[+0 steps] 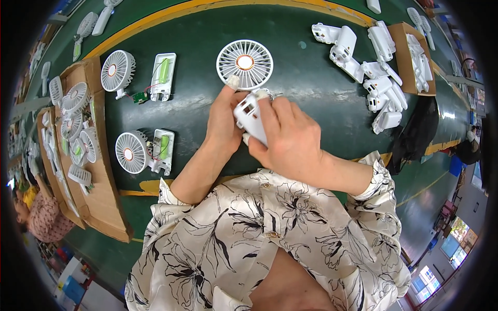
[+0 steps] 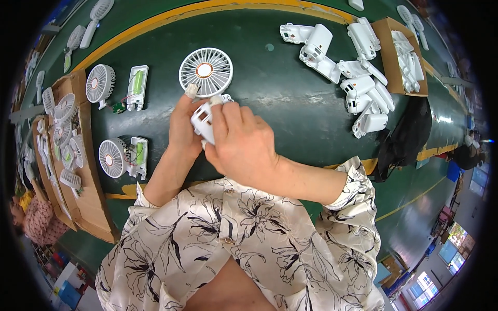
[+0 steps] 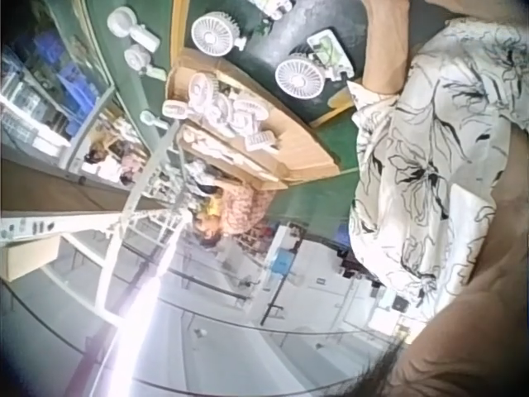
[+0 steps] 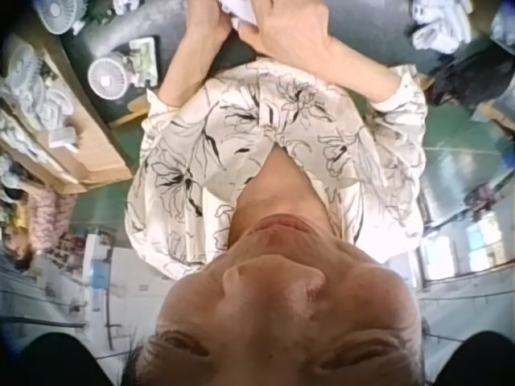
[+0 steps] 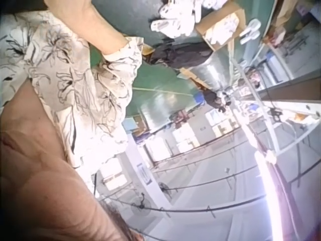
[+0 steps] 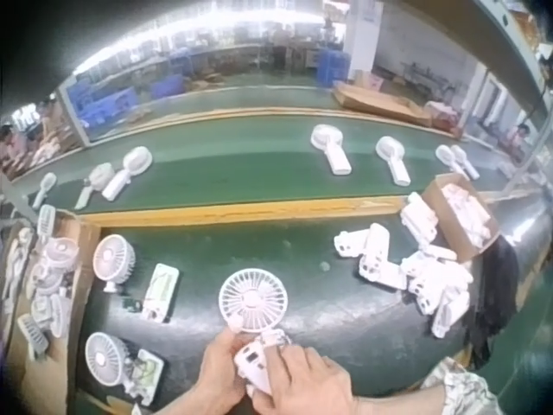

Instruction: The person assembles portable fans by fitting circuit boards and batteries into the handle casings, pressing the plastic covers on to close them, and placing the completed fans onto the conveyor belt.

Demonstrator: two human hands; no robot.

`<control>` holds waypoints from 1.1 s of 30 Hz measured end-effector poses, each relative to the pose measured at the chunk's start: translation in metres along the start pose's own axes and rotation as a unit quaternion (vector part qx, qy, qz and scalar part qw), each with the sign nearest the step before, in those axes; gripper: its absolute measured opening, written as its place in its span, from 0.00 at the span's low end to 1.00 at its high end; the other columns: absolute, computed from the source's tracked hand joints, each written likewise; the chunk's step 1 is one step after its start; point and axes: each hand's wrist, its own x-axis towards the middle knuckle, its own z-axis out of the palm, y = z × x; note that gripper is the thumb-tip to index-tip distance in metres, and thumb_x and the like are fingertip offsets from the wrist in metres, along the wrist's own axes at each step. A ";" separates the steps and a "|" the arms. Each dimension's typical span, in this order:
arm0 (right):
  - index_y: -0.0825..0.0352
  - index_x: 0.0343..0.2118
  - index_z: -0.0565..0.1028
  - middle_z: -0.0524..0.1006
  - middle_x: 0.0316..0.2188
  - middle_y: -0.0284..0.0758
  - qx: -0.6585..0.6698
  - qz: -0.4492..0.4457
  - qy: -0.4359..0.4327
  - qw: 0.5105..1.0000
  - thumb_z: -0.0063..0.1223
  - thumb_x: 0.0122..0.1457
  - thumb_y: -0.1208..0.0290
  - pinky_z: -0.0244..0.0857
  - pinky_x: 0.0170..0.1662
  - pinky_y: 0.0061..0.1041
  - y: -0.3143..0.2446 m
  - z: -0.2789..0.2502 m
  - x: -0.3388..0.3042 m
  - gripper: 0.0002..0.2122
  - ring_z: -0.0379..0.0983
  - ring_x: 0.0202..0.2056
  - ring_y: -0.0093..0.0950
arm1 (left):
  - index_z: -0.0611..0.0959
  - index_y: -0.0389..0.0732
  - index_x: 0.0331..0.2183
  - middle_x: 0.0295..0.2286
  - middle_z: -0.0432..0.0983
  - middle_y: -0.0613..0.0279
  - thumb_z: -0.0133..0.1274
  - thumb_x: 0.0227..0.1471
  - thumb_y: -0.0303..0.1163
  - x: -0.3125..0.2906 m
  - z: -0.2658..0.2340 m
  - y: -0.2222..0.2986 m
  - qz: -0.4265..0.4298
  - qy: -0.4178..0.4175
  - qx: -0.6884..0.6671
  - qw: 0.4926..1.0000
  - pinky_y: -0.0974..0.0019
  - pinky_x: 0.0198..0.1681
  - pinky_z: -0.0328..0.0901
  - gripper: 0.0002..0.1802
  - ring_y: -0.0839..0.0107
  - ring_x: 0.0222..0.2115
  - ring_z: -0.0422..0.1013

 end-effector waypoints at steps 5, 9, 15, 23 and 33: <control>0.76 0.32 0.67 0.65 0.25 0.39 0.010 0.070 -0.041 0.997 0.56 0.34 0.67 0.64 0.17 0.26 0.008 0.006 0.005 0.21 0.68 0.23 0.31 | 0.70 0.38 0.42 0.38 0.70 0.59 0.36 0.52 0.46 0.004 -0.002 -0.002 0.033 -0.045 -0.024 0.998 0.66 0.39 0.62 0.24 0.71 0.38 0.67; 0.76 0.29 0.67 0.65 0.24 0.40 0.023 0.071 -0.039 0.996 0.55 0.35 0.67 0.63 0.16 0.27 0.011 0.009 0.008 0.19 0.68 0.21 0.32 | 0.70 0.38 0.42 0.37 0.70 0.60 0.36 0.52 0.45 0.008 -0.005 -0.002 0.007 -0.043 -0.031 0.999 0.67 0.39 0.61 0.22 0.71 0.37 0.66; 0.75 0.25 0.67 0.65 0.21 0.40 0.024 0.074 -0.033 0.996 0.54 0.36 0.67 0.63 0.16 0.28 0.011 0.010 0.009 0.17 0.68 0.18 0.33 | 0.71 0.39 0.40 0.34 0.70 0.62 0.37 0.52 0.45 0.008 -0.005 -0.002 0.011 -0.050 -0.029 0.998 0.69 0.36 0.61 0.21 0.73 0.34 0.67; 0.76 0.25 0.67 0.66 0.21 0.40 0.007 0.073 -0.035 0.997 0.54 0.35 0.67 0.63 0.15 0.26 0.013 0.013 0.009 0.17 0.68 0.18 0.31 | 0.72 0.40 0.37 0.32 0.70 0.65 0.39 0.52 0.47 0.001 0.000 0.000 0.039 -0.041 0.016 0.998 0.70 0.30 0.61 0.21 0.75 0.29 0.67; 0.77 0.33 0.68 0.66 0.22 0.40 -0.024 0.064 -0.050 0.996 0.55 0.36 0.66 0.63 0.17 0.28 0.014 0.018 0.009 0.22 0.68 0.19 0.33 | 0.72 0.37 0.39 0.33 0.71 0.62 0.43 0.50 0.44 0.005 -0.002 -0.001 0.023 -0.037 0.009 0.999 0.69 0.34 0.62 0.21 0.73 0.32 0.67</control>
